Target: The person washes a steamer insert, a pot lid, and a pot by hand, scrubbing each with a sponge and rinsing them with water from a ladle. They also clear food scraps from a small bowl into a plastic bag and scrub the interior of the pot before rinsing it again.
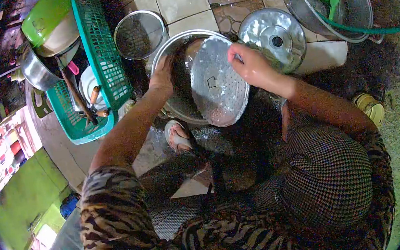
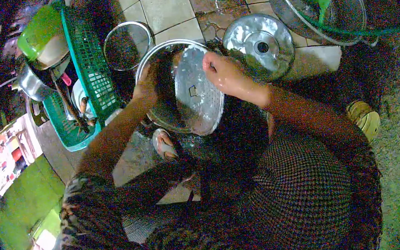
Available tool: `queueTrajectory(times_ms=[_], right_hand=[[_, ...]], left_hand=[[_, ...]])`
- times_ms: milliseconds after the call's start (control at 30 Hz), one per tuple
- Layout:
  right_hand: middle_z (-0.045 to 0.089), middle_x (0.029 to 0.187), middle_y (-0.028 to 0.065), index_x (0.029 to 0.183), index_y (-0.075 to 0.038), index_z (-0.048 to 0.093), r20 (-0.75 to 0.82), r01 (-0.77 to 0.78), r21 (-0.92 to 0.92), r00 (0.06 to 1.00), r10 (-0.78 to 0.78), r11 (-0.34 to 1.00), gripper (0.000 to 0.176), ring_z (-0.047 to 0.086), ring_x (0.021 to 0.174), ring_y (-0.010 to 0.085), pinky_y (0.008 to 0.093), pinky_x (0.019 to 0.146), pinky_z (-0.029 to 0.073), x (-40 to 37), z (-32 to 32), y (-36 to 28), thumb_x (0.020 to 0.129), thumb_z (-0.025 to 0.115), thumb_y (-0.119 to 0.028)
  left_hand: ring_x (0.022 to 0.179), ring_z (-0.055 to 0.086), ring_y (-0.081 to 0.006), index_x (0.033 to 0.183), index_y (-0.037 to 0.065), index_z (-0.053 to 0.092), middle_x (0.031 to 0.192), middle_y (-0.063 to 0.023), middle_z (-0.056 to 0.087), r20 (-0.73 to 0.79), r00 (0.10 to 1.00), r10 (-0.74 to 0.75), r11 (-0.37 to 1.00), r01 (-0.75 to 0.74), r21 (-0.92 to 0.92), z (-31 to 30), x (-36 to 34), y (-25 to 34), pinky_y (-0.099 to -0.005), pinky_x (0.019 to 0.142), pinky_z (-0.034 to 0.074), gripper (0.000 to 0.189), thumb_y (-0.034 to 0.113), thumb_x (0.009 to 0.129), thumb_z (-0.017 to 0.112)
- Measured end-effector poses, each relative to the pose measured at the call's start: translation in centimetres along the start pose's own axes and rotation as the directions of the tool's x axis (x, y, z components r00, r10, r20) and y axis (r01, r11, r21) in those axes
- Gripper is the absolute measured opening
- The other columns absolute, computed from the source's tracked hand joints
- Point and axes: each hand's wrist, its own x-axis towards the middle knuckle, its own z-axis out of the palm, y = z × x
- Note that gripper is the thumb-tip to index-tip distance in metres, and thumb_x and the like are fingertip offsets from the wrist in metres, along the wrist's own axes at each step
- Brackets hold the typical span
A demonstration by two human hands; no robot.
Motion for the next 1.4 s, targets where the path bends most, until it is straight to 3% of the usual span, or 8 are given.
queueTrajectory(times_ms=[300,367,433,633,833,1000,1200,1400], right_hand=[[0.055,0.075,0.0113,0.085,-0.004,0.050,0.048,-0.059,-0.052,0.997,0.062,0.997,0.005,0.054,0.071,0.0208,0.0328,0.062,0.043,0.0,-2.5,-4.8,0.082,0.050,-0.007],[0.052,0.075,0.0086,0.087,-0.003,0.050,0.082,-0.071,-0.093,0.994,0.079,0.993,0.006,0.051,0.073,0.0126,0.0292,0.063,0.042,0.1,-2.7,-4.8,0.082,0.049,-0.006],[0.053,0.078,0.0066,0.087,-0.003,0.051,0.062,0.131,0.041,0.989,-0.133,0.991,0.006,0.051,0.073,0.0129,0.0280,0.065,0.042,0.1,-2.9,-4.2,0.083,0.048,-0.006],[0.051,0.085,0.0032,0.087,-0.003,0.052,0.035,0.124,0.049,0.991,-0.126,0.991,0.009,0.049,0.083,0.0127,0.0239,0.077,0.040,-0.7,-10.4,-7.9,0.081,0.046,-0.002],[0.053,0.088,0.0002,0.085,-0.006,0.054,-0.385,0.180,0.035,0.910,-0.153,0.983,0.004,0.048,0.086,0.0098,0.0214,0.079,0.037,-2.8,-19.4,-8.3,0.082,0.052,-0.006],[0.052,0.085,-0.0013,0.084,-0.006,0.055,-0.473,0.144,0.016,0.873,-0.120,0.989,0.004,0.047,0.083,0.0088,0.0210,0.080,0.035,-4.0,-21.5,-7.0,0.081,0.054,-0.006],[0.053,0.084,-0.0024,0.085,-0.007,0.055,-0.477,0.043,0.017,0.878,-0.030,0.999,0.005,0.047,0.083,0.0077,0.0204,0.079,0.035,-5.0,-21.9,-5.8,0.082,0.053,-0.004],[0.054,0.087,-0.0015,0.087,-0.006,0.055,-0.429,0.008,0.009,0.903,-0.003,1.000,0.006,0.048,0.085,0.0076,0.0205,0.080,0.036,-5.6,-22.0,-5.3,0.082,0.052,-0.004]], left_hand=[[0.119,0.045,-0.0246,0.117,0.013,0.058,0.125,-0.0152,0.051,0.607,0.718,0.340,0.697,0.241,-0.676,-4.6,-3.0,9.0,-0.0364,0.099,0.034,0.048,0.044,0.083,0.050],[0.110,0.049,-0.0229,0.111,0.010,0.059,0.117,-0.0123,0.055,0.251,0.921,0.299,-0.304,0.341,-0.889,1.1,-3.0,5.9,-0.0370,0.096,0.036,0.036,0.032,0.082,0.053],[0.101,0.054,-0.0217,0.105,0.007,0.060,0.108,-0.0117,0.059,0.009,0.992,-0.125,-0.989,-0.124,-0.081,7.7,-2.5,7.5,-0.0377,0.092,0.040,0.028,0.020,0.082,0.055],[0.128,0.033,-0.0258,0.131,0.001,0.040,0.136,-0.0171,0.038,0.107,0.963,0.248,-0.170,0.152,-0.974,0.5,3.2,20.5,-0.0335,0.105,0.026,0.049,0.032,0.093,0.035],[0.111,0.048,-0.0231,0.127,0.003,0.041,0.122,-0.0115,0.050,0.506,0.852,-0.138,-0.914,-0.306,0.265,-13.6,11.7,9.3,-0.0397,0.094,0.037,0.067,0.057,0.091,0.027],[0.117,0.043,-0.0287,0.133,0.004,0.036,0.130,-0.0145,0.044,0.442,0.895,-0.061,-0.978,0.036,-0.206,-15.5,6.6,11.6,-0.0399,0.100,0.031,0.075,0.063,0.089,0.021],[0.116,0.046,-0.0262,0.126,0.004,0.048,0.127,-0.0167,0.049,0.196,0.980,-0.030,-0.202,0.186,-0.962,-4.9,10.0,17.6,-0.0336,0.101,0.031,0.068,0.057,0.091,0.024],[0.119,0.041,-0.0283,0.128,0.000,0.043,0.128,-0.0186,0.046,0.454,0.891,-0.005,-0.996,0.035,-0.078,-13.2,14.5,17.7,-0.0369,0.101,0.029,0.076,0.061,0.090,0.021]])
